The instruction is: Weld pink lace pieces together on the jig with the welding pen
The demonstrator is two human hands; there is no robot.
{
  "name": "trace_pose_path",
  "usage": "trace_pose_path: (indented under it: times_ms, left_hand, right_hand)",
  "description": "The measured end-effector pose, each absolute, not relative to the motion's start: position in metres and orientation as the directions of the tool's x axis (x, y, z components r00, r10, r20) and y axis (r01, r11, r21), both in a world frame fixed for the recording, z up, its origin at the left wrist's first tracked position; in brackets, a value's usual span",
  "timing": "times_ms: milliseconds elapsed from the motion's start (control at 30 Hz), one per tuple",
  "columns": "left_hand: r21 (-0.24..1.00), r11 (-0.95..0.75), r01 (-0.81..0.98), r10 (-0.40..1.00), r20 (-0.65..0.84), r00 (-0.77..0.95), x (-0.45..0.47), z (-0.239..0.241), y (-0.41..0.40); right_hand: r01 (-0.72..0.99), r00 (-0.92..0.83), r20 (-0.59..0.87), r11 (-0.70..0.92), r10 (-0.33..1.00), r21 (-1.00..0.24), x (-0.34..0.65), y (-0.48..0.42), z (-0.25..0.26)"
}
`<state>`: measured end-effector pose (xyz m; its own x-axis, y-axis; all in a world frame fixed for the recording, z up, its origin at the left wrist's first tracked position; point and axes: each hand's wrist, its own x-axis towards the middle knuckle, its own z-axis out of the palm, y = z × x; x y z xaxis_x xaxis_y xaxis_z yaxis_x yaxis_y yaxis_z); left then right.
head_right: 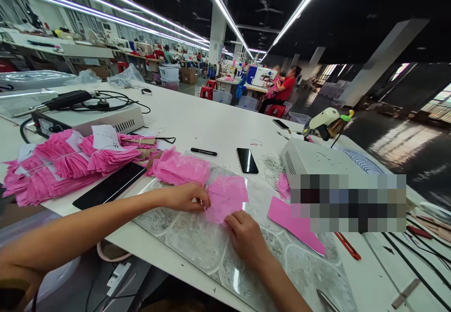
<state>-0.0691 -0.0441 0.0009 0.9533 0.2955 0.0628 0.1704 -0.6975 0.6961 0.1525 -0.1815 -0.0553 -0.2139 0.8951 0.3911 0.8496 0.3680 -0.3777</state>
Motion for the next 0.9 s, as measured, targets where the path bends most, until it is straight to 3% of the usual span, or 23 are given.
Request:
trace_pose_path:
  times_ms: [133, 233, 333, 433, 600, 733, 900]
  left_hand:
    - [0.666, -0.734, 0.129, 0.228, 0.063, 0.972, -0.099, -0.005, -0.061]
    - [0.54, -0.831, 0.135, 0.21, 0.079, 0.974, -0.114, -0.007, -0.067]
    - [0.437, -0.885, 0.158, 0.234, 0.124, 0.964, -0.115, -0.007, -0.07]
    - [0.334, -0.926, 0.175, 0.251, 0.199, 0.947, -0.105, -0.012, -0.071]
    - [0.126, -0.959, 0.256, 0.279, 0.238, 0.93, -0.082, -0.033, -0.069]
    - [0.108, -0.951, 0.291, 0.307, 0.211, 0.928, -0.077, -0.046, -0.07]
    - [0.098, -0.94, 0.327, 0.34, 0.202, 0.918, -0.079, -0.047, -0.071]
  right_hand:
    - [0.815, -0.347, 0.41, 0.488, 0.843, -0.314, 0.132, -0.216, -0.049]
    - [0.76, -0.377, 0.372, 0.513, 0.848, -0.398, 0.128, -0.217, -0.038]
    - [0.767, -0.257, 0.339, 0.405, 0.905, -0.498, 0.132, -0.19, -0.031]
    - [0.808, -0.139, 0.281, 0.273, 0.949, -0.522, 0.134, -0.149, -0.031]
    - [0.82, -0.175, 0.245, 0.279, 0.954, -0.5, 0.122, -0.1, -0.037]
    - [0.804, -0.198, 0.215, 0.283, 0.956, -0.523, 0.118, -0.091, -0.041]
    - [0.736, -0.129, 0.166, 0.207, 0.978, -0.644, 0.129, -0.084, -0.046]
